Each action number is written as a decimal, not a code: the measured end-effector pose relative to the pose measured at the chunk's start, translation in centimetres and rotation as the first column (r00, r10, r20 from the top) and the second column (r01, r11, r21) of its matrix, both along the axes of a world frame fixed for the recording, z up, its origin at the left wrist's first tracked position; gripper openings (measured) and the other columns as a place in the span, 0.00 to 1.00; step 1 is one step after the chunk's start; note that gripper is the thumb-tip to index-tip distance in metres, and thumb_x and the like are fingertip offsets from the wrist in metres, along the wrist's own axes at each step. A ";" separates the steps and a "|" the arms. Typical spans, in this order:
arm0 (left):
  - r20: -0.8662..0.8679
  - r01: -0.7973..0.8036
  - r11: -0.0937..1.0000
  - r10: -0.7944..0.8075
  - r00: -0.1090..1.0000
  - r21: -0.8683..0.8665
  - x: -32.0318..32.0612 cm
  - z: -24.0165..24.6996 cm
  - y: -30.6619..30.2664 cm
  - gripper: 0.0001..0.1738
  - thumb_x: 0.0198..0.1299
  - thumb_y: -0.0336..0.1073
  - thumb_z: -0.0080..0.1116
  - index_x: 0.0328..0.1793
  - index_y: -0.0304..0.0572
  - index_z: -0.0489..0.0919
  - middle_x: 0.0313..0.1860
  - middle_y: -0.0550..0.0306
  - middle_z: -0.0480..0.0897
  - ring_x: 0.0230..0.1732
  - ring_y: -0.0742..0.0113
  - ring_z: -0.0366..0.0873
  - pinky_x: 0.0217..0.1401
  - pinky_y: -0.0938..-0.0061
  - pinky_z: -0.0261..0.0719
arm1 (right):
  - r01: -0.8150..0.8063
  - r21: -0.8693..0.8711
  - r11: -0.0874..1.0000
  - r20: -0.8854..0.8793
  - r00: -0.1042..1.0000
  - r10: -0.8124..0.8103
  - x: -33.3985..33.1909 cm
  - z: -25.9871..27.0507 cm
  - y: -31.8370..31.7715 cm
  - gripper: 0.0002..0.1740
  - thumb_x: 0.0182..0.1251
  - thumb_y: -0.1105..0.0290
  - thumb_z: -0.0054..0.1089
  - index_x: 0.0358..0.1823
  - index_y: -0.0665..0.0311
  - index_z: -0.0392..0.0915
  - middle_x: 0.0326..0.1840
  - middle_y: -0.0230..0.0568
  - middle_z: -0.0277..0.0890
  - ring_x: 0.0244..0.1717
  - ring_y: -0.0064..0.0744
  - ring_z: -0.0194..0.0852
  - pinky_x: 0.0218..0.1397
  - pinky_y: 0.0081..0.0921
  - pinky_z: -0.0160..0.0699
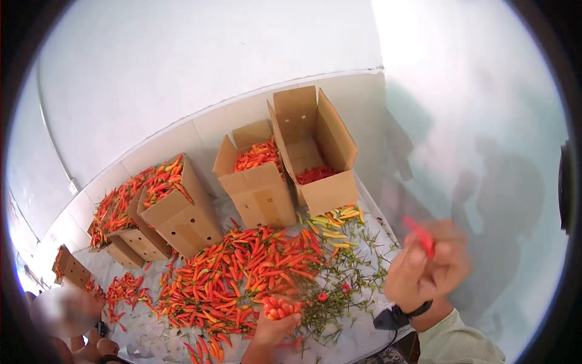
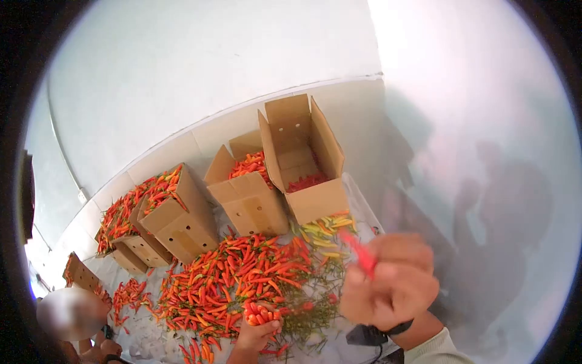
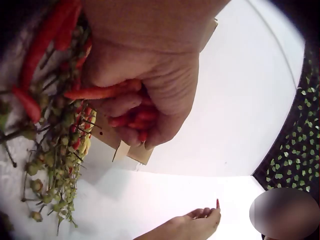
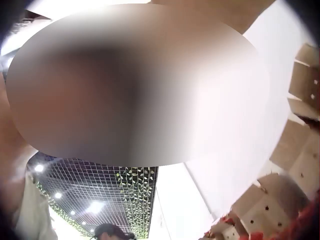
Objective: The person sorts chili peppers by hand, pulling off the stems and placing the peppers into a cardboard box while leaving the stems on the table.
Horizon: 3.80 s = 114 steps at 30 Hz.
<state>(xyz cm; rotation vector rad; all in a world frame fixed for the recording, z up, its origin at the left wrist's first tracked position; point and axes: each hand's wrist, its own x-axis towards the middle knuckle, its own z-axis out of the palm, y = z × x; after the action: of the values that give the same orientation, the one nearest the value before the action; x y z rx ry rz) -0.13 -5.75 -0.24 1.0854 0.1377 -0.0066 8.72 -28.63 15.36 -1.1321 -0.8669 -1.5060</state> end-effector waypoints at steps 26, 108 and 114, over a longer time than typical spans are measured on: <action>0.061 -0.017 0.986 0.007 0.998 0.165 0.2 -0.2 -0.3 0.21 0.43 0.20 0.69 0.43 0.38 0.72 0.34 0.61 0.77 0.32 0.77 0.75 0.33 0.82 0.76 | -0.926 0.134 0.353 -0.954 -0.024 0.299 0.5 -14.5 5.5 0.09 0.57 0.66 0.68 0.33 0.64 0.81 0.29 0.28 0.76 0.30 0.14 0.71 0.33 0.16 0.70; -0.068 0.092 0.155 -0.154 0.986 0.984 10.7 2.5 10.2 0.33 0.40 0.54 0.70 0.49 0.38 0.77 0.43 0.44 0.79 0.45 0.51 0.77 0.48 0.64 0.73 | -0.727 -0.536 0.430 -0.835 0.532 -0.142 8.5 -17.0 10.8 0.52 0.32 0.57 0.79 0.64 0.59 0.65 0.65 0.56 0.59 0.63 0.54 0.61 0.66 0.39 0.62; -0.150 0.138 -0.063 -0.528 0.836 0.988 5.4 9.2 12.4 0.34 0.43 0.46 0.72 0.55 0.36 0.75 0.50 0.52 0.76 0.50 0.59 0.73 0.57 0.66 0.70 | -0.859 -0.471 0.200 -0.859 0.499 0.120 6.1 -12.3 9.5 0.26 0.50 0.64 0.68 0.53 0.60 0.77 0.56 0.49 0.72 0.57 0.46 0.69 0.62 0.34 0.67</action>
<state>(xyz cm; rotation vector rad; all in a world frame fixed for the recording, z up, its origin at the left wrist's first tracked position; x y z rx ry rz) 5.26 6.69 8.95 2.6116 -0.5625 -0.2651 14.85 -19.10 3.01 -1.6868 -1.3879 0.2563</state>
